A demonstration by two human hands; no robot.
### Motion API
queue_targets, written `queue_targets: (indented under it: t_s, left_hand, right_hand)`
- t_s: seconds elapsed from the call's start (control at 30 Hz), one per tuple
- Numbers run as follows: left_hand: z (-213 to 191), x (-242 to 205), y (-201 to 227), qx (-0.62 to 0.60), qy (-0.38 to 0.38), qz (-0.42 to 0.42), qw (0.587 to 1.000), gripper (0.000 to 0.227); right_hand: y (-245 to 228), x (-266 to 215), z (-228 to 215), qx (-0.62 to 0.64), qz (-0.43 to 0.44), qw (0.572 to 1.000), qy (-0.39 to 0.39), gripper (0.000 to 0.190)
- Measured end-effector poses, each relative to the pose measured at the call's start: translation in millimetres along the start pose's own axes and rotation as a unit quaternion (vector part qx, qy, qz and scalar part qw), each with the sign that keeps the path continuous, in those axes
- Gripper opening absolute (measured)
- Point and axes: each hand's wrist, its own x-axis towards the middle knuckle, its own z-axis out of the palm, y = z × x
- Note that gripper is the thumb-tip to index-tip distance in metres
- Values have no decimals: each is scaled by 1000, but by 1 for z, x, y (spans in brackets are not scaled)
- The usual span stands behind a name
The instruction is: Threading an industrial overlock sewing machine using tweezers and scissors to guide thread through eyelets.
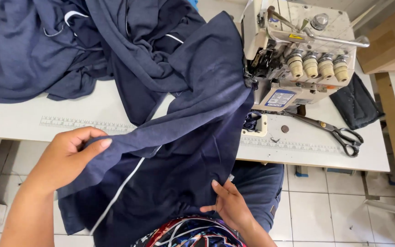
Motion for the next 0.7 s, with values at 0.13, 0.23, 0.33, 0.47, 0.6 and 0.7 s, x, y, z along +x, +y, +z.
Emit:
queue_targets:
  t_s: [0.13,0.23,0.33,0.47,0.6,0.7]
  left_hand:
    - [-5,0,-4,-33,43,32,998,18]
    - [-9,1,2,-35,59,35,997,18]
    - [-12,4,2,-25,68,49,996,19]
    - [-17,9,6,-1,75,100,992,28]
    - [-21,9,17,7,78,112,991,32]
    - [-29,11,24,-3,93,95,991,31]
  right_hand:
    - [5,3,-10,-13,2,1000,-27,28]
    - [10,8,-18,-14,-2,999,-51,22]
    - [14,10,-21,-44,-2,998,-46,24]
    - [20,22,-37,-351,-44,935,-13,34]
    - [38,33,-45,-494,-1,869,26,23]
    - [72,56,-71,-641,-106,754,94,65]
